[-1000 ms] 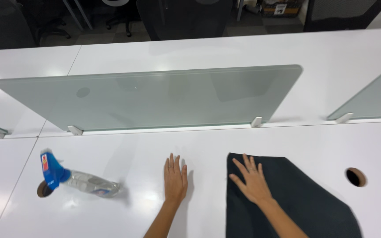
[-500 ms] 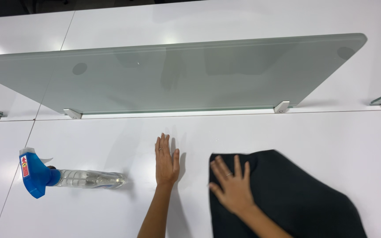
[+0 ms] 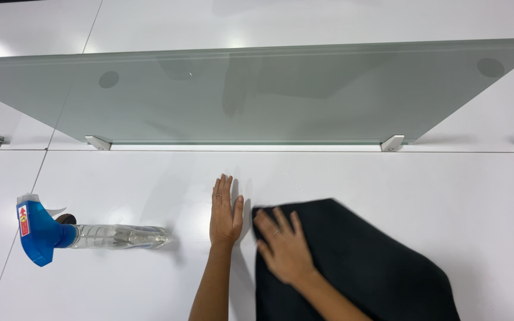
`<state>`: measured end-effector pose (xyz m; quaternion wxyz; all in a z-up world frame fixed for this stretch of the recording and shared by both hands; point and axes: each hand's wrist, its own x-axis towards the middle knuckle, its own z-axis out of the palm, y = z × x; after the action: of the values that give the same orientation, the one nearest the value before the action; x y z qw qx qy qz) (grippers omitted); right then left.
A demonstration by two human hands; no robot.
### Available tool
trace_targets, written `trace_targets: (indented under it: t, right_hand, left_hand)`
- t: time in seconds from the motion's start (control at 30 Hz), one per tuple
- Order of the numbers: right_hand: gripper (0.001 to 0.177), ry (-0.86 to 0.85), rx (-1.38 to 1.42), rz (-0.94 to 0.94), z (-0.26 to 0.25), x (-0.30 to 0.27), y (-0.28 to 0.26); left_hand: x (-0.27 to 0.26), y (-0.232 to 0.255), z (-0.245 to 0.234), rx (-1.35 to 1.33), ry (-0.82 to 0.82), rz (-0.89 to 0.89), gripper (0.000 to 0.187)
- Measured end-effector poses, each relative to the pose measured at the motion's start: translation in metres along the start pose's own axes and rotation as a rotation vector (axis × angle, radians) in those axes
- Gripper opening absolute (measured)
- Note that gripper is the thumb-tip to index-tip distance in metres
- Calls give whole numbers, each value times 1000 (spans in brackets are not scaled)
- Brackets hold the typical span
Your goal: The person sprays a cleaning solution from a bottle onto several sections of a white office desk and wipes the surfaces with a black cloth.
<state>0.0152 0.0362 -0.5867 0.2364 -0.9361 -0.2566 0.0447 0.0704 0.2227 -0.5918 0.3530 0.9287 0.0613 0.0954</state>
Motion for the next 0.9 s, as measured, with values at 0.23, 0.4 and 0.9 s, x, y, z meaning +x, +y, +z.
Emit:
trace_targets:
  t: [0.23,0.4,0.9]
  right_hand:
    - [67,285,-258,248,-52,10,123]
    - [72,358,-318,487,-64,5,174]
    - [70,122,-317,29,4,114,23]
  left_hand:
    - [-2,6,0,-15,-21,-47,64]
    - [-1,4,3,-7,-29,-60,65]
    - [-1,-13,13,-6,62,97,73]
